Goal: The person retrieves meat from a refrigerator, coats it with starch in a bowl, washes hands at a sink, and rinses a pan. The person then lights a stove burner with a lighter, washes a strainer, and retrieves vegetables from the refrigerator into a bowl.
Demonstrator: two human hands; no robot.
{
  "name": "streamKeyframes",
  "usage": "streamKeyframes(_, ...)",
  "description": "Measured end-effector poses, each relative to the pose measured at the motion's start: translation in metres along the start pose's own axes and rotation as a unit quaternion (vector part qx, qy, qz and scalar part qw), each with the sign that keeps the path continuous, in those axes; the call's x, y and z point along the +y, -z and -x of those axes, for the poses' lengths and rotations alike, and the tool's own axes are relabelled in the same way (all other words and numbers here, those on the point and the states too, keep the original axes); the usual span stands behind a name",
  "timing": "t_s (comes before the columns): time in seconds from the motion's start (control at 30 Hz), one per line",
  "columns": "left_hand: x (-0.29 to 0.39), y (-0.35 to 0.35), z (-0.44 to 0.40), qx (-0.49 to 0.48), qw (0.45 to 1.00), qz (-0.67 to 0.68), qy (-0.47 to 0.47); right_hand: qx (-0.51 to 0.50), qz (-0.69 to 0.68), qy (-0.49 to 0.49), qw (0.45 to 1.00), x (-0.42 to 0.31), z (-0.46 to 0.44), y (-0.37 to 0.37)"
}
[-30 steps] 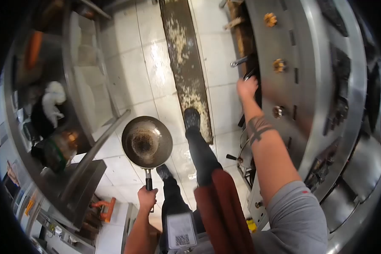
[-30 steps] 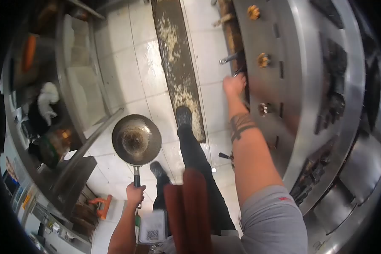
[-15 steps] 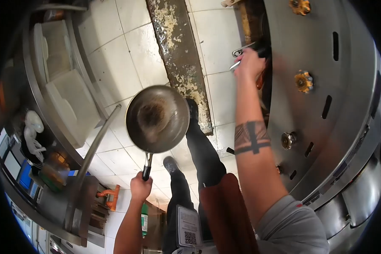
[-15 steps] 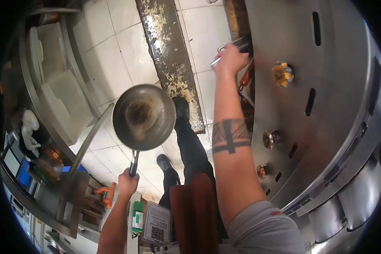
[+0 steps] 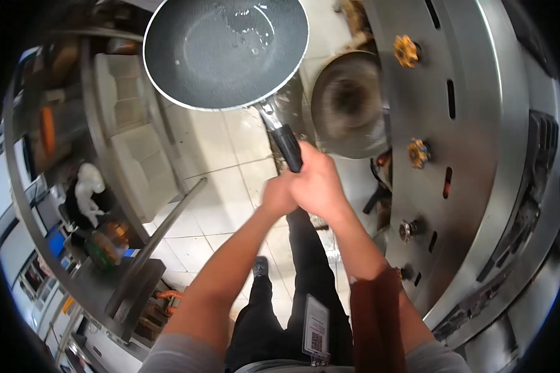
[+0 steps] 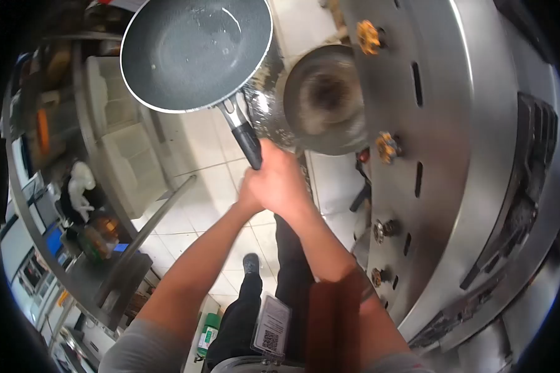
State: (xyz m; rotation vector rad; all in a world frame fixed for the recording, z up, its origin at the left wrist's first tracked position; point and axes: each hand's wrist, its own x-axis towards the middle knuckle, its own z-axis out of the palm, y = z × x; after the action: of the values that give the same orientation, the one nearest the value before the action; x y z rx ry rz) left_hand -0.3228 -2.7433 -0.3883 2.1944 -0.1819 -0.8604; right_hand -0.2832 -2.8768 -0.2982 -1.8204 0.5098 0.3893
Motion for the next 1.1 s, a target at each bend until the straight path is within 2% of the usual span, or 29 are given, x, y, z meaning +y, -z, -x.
streamKeyframes(0.03,0.012,-0.01,-0.017,0.017,1.0,-0.009,0.002,-0.012,0.003,0.021,1.0,-0.009,0.001,0.003)
streamKeyframes(0.07,0.018,-0.025,-0.034,-0.017,0.994,0.106,0.0,-0.019,0.038,0.027,0.999,-0.016,0.004,0.003)
streamKeyframes(0.13,0.039,-0.057,-0.083,-0.047,0.995,-0.027,-0.081,-0.046,0.068,0.041,0.996,-0.03,0.009,0.005)
streamKeyframes(0.2,0.095,-0.043,-0.102,-0.108,0.988,-0.025,-0.106,-0.065,0.047,0.023,0.997,-0.042,0.013,0.008)
streamKeyframes(0.23,0.1,-0.047,-0.1,-0.104,0.989,-0.029,-0.105,-0.065,0.06,0.018,0.996,-0.048,0.017,0.011)
streamKeyframes(0.27,0.106,-0.05,-0.094,-0.066,0.987,0.028,-0.143,-0.066,0.059,0.02,0.996,-0.047,0.021,0.01)
streamKeyframes(0.3,0.11,-0.051,-0.085,-0.027,0.979,0.084,-0.183,-0.051,0.103,0.021,0.993,-0.044,0.025,0.007)
streamKeyframes(0.33,0.106,-0.047,-0.069,-0.024,0.979,0.081,-0.187,-0.034,0.147,0.023,0.988,-0.044,0.028,0.007)
streamKeyframes(0.37,0.089,-0.047,-0.044,-0.02,0.978,0.113,-0.174,-0.031,0.146,0.027,0.988,-0.048,0.034,0.01)
streamKeyframes(0.43,0.062,-0.019,0.005,-0.057,0.985,0.108,-0.121,0.021,0.255,0.03,0.966,-0.058,0.05,0.02)
streamKeyframes(0.5,-0.001,-0.024,0.048,-0.108,0.994,-0.019,-0.001,0.056,0.277,0.074,0.956,-0.061,0.07,0.033)
streamKeyframes(0.53,-0.007,0.0,0.088,0.007,1.0,0.004,-0.019,0.076,0.261,0.084,0.959,-0.064,0.083,0.037)
streamKeyframes(0.57,-0.019,0.015,0.117,0.086,0.996,0.0,0.008,0.097,0.244,0.094,0.96,-0.067,0.097,0.041)
streamKeyframes(0.6,-0.033,0.029,0.142,0.152,0.988,-0.009,0.024,0.084,0.183,0.126,0.972,-0.067,0.109,0.043)
streamKeyframes(0.63,-0.021,0.055,0.165,0.183,0.982,0.016,0.044,0.086,0.184,0.141,0.969,-0.068,0.116,0.044)
streamKeyframes(0.67,-0.003,0.081,0.189,0.213,0.974,0.042,0.062,-0.107,0.006,0.004,0.994,-0.07,0.123,0.046)
streamKeyframes(0.7,0.006,0.1,0.209,0.223,0.972,0.045,0.053,-0.291,-0.168,-0.137,0.932,-0.079,0.139,0.044)
streamKeyframes(0.77,0.027,0.141,0.237,0.322,0.946,-0.014,-0.039,-0.199,-0.189,-0.137,0.952,-0.116,0.19,0.025)
streamKeyframes(0.87,0.06,0.194,0.284,0.362,0.918,-0.059,-0.147,-0.154,-0.145,-0.123,0.97,-0.111,0.279,0.016)
streamKeyframes(0.93,0.08,0.218,0.316,0.359,0.903,-0.088,-0.217,-0.123,-0.102,-0.123,0.979,-0.115,0.354,0.016)
streamKeyframes(0.97,0.091,0.225,0.337,0.355,0.903,-0.077,-0.231,-0.11,-0.124,-0.114,0.98,-0.115,0.396,0.016)
streamKeyframes(1.03,0.108,0.231,0.385,0.315,0.879,-0.162,-0.319,-0.104,-0.115,-0.093,0.983,-0.117,0.477,0.013)
streamKeyframes(1.07,0.113,0.225,0.415,0.309,0.876,-0.158,-0.334,-0.088,-0.118,-0.091,0.985,-0.117,0.515,0.01)
streamKeyframes(1.1,0.117,0.221,0.444,0.261,0.878,-0.182,-0.356,-0.065,-0.094,-0.073,0.991,-0.118,0.549,0.005)
